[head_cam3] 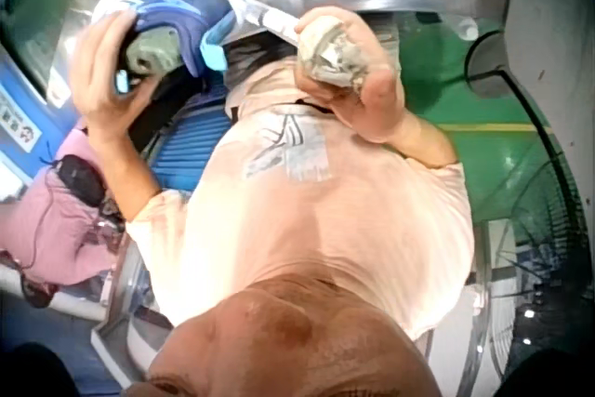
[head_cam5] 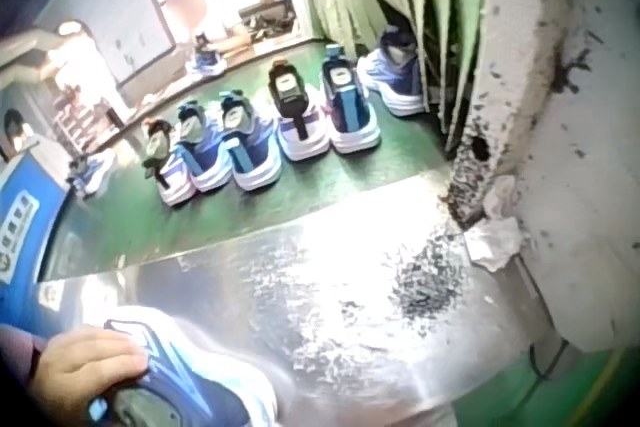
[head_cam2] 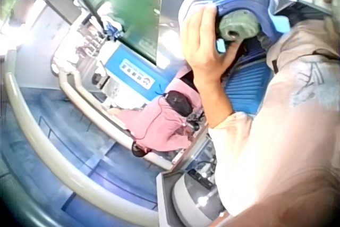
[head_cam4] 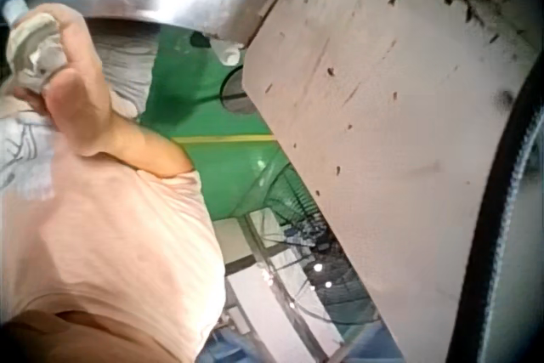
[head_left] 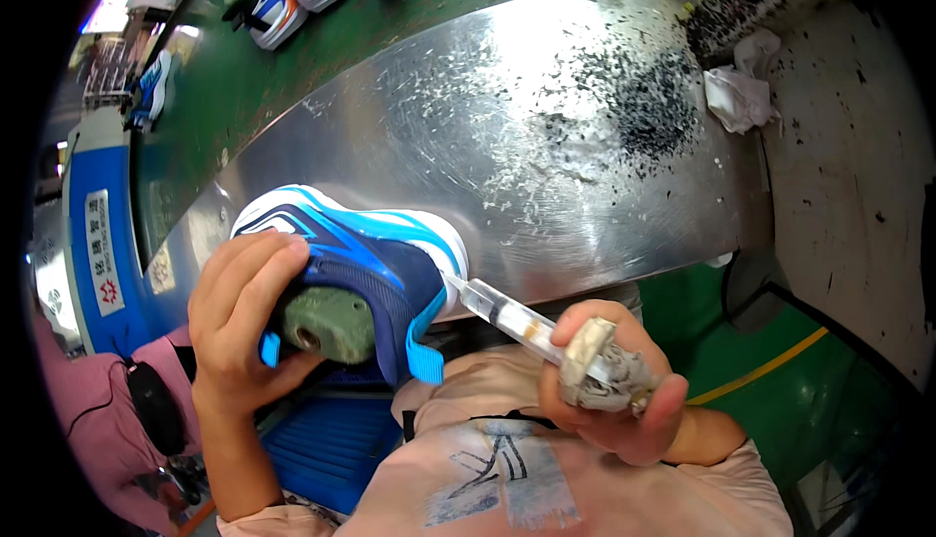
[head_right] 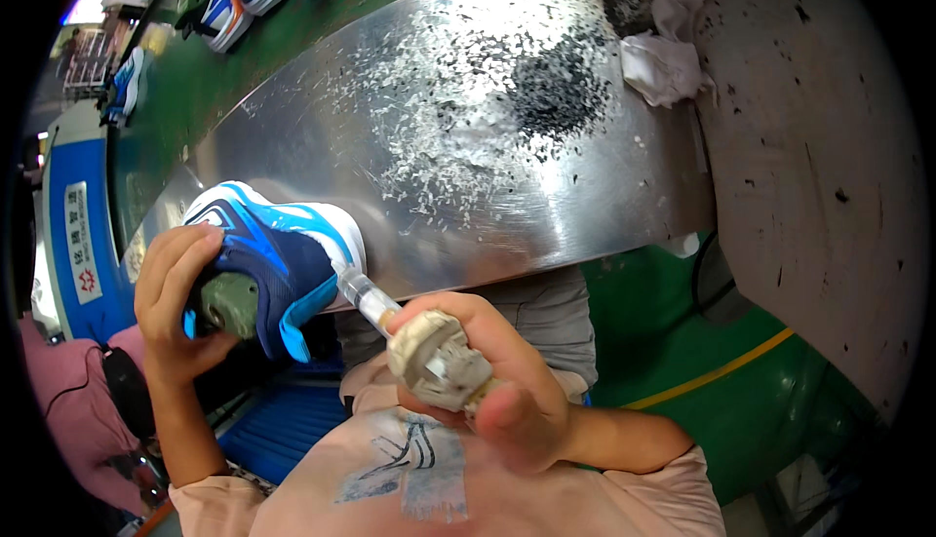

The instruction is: The person applies adhesive from a syringe along the edges of shoe soles and places the finished shoes onto a conveyor belt.

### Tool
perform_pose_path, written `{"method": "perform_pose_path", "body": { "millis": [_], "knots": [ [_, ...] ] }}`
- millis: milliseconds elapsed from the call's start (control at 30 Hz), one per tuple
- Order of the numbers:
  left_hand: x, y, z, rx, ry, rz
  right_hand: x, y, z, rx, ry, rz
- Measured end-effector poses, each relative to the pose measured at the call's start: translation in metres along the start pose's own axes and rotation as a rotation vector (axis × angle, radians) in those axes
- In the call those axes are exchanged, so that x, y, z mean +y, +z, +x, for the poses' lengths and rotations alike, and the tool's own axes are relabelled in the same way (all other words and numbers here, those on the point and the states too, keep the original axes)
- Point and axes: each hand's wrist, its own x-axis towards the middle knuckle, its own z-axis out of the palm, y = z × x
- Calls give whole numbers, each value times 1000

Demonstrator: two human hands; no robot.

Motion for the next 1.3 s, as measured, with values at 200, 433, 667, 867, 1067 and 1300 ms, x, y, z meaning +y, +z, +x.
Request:
{"method": "perform_pose_path", "body": {
  "millis": [200,433,667,867,1067,1300],
  "knots": [
    [2,-7,36,-153,131,83,2,-8,2,-23,-81,94],
    [48,1,34,-72,-244,5,2,-8,-7,15,-159,41],
    [73,9,48,33,-405,-59,8,15,-15,91,-239,-2],
    [79,7,53,8,-550,-38,22,28,-17,-8,-335,-68],
    [76,5,57,14,-537,-63,39,32,-23,-56,-387,-268],
    [71,9,44,67,-611,-104,29,23,-23,123,-352,-178]
  ]
}}
